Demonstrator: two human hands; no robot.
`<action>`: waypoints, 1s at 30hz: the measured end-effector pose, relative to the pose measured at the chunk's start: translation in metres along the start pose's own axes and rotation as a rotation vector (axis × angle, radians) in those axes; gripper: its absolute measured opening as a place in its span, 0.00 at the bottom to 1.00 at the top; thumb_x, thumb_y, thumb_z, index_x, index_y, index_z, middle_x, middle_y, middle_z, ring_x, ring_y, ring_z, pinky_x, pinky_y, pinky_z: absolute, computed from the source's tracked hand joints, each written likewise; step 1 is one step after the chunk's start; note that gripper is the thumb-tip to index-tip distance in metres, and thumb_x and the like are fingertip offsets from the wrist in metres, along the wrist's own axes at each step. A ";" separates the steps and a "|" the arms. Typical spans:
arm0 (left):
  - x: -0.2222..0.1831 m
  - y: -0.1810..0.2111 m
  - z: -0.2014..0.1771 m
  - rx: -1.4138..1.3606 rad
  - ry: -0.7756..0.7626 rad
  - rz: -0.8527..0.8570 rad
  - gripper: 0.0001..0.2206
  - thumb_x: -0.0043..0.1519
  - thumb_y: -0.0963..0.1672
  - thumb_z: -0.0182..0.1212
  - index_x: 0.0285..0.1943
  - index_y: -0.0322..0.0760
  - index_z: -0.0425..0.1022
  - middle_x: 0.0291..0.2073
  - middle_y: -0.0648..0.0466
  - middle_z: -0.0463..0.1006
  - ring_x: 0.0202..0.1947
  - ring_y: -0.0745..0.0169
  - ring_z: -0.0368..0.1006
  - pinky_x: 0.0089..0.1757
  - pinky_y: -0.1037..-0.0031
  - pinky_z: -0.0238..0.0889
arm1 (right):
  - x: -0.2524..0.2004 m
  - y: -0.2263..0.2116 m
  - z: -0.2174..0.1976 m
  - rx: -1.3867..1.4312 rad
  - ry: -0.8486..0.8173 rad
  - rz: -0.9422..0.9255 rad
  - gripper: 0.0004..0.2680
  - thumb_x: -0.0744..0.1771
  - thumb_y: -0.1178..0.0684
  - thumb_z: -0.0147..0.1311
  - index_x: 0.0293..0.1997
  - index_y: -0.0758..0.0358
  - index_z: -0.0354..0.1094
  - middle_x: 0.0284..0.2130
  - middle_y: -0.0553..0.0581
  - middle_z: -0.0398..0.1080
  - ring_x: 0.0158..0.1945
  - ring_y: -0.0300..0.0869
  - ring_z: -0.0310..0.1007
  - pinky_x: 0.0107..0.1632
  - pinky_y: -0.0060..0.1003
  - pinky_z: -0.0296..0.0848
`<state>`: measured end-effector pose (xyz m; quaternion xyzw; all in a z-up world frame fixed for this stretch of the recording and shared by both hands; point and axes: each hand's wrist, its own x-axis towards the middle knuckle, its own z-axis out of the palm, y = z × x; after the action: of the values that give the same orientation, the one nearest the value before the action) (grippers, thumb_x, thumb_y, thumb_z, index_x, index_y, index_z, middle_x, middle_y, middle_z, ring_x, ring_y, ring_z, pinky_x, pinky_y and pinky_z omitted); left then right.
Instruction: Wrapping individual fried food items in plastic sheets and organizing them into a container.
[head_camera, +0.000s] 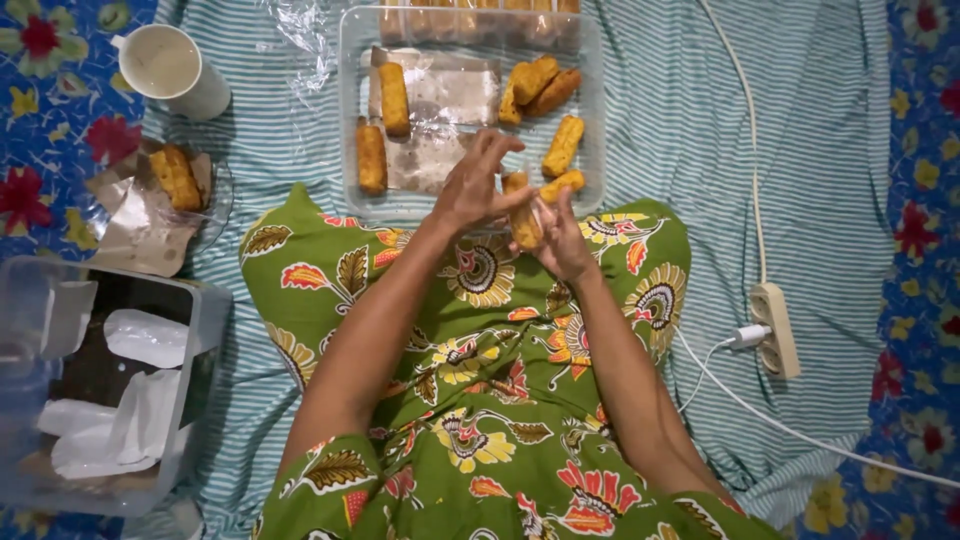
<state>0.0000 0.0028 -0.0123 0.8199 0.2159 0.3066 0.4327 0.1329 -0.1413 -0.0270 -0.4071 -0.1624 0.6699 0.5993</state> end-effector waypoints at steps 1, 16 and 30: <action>0.000 -0.003 0.000 0.000 0.001 0.003 0.29 0.55 0.51 0.76 0.62 0.47 0.68 0.50 0.50 0.67 0.39 0.46 0.77 0.40 0.59 0.74 | 0.001 0.003 -0.002 -0.002 -0.001 -0.002 0.34 0.65 0.18 0.31 0.68 0.57 0.58 0.52 0.61 0.73 0.43 0.47 0.78 0.39 0.44 0.82; 0.001 0.007 -0.003 -0.217 0.020 -0.131 0.27 0.56 0.48 0.78 0.62 0.39 0.72 0.45 0.43 0.73 0.35 0.48 0.79 0.36 0.69 0.73 | -0.010 -0.012 0.015 0.049 0.061 -0.047 0.15 0.71 0.39 0.43 0.54 0.57 0.67 0.37 0.55 0.75 0.28 0.41 0.74 0.30 0.38 0.75; 0.007 0.001 -0.004 -0.324 -0.022 -0.192 0.22 0.52 0.44 0.81 0.53 0.42 0.78 0.33 0.51 0.80 0.31 0.58 0.82 0.35 0.72 0.76 | -0.003 -0.013 -0.004 0.190 -0.009 0.047 0.17 0.71 0.34 0.42 0.53 0.55 0.64 0.32 0.64 0.74 0.22 0.45 0.75 0.25 0.38 0.72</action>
<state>0.0023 0.0086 -0.0075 0.7184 0.2363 0.2858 0.5886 0.1444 -0.1418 -0.0188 -0.3491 -0.0912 0.6978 0.6188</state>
